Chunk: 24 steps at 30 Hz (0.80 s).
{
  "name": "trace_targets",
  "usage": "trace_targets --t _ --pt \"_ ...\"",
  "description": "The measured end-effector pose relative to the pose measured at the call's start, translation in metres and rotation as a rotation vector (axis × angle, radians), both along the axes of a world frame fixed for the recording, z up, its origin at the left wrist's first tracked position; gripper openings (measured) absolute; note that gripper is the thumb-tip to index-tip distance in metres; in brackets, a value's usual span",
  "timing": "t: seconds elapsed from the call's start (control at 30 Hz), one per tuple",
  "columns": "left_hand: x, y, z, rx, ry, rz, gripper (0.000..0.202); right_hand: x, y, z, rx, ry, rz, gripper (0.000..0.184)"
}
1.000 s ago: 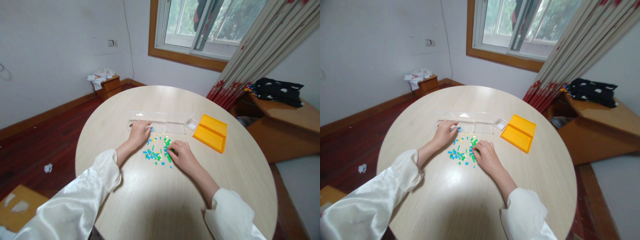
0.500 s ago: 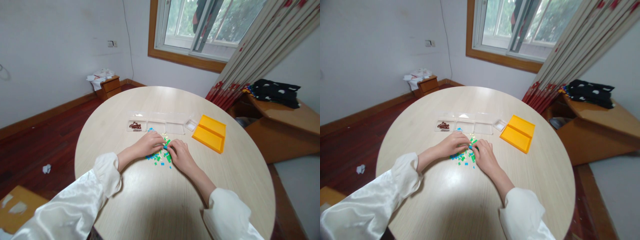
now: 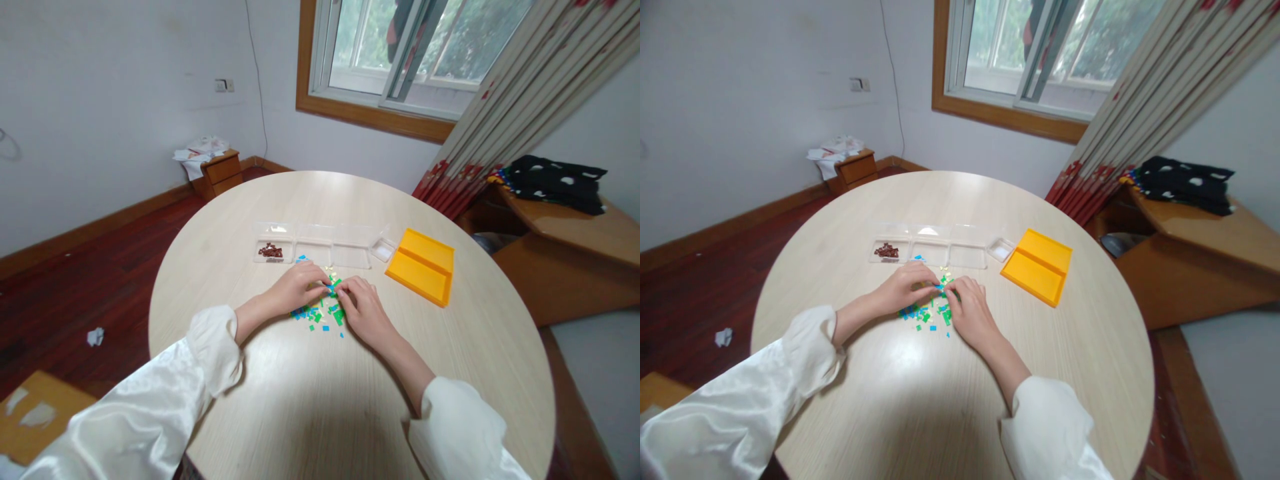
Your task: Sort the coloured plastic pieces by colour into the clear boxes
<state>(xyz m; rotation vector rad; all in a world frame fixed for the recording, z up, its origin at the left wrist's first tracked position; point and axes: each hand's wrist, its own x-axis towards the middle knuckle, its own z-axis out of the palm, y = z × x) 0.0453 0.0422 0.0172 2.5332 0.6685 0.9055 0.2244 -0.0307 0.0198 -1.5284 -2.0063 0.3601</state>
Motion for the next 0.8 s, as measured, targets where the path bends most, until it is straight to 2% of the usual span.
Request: trace_targets --t 0.17,0.27,0.5,0.8 --pt "-0.008 0.019 -0.005 -0.026 -0.093 0.324 0.007 0.007 -0.003 0.008 -0.012 -0.061 0.102 0.007" --pt "-0.011 0.03 -0.008 -0.006 -0.095 0.432 0.008 0.008 -0.004 0.009 -0.011 -0.102 0.161 0.01" --pt "-0.01 0.04 -0.012 0.042 -0.02 0.497 0.01 0.008 -0.004 0.008 -0.012 -0.167 0.207 0.016" --pt "-0.009 0.043 -0.016 0.042 0.005 0.483 0.015 0.007 -0.004 0.006 -0.034 -0.176 0.209 0.011"
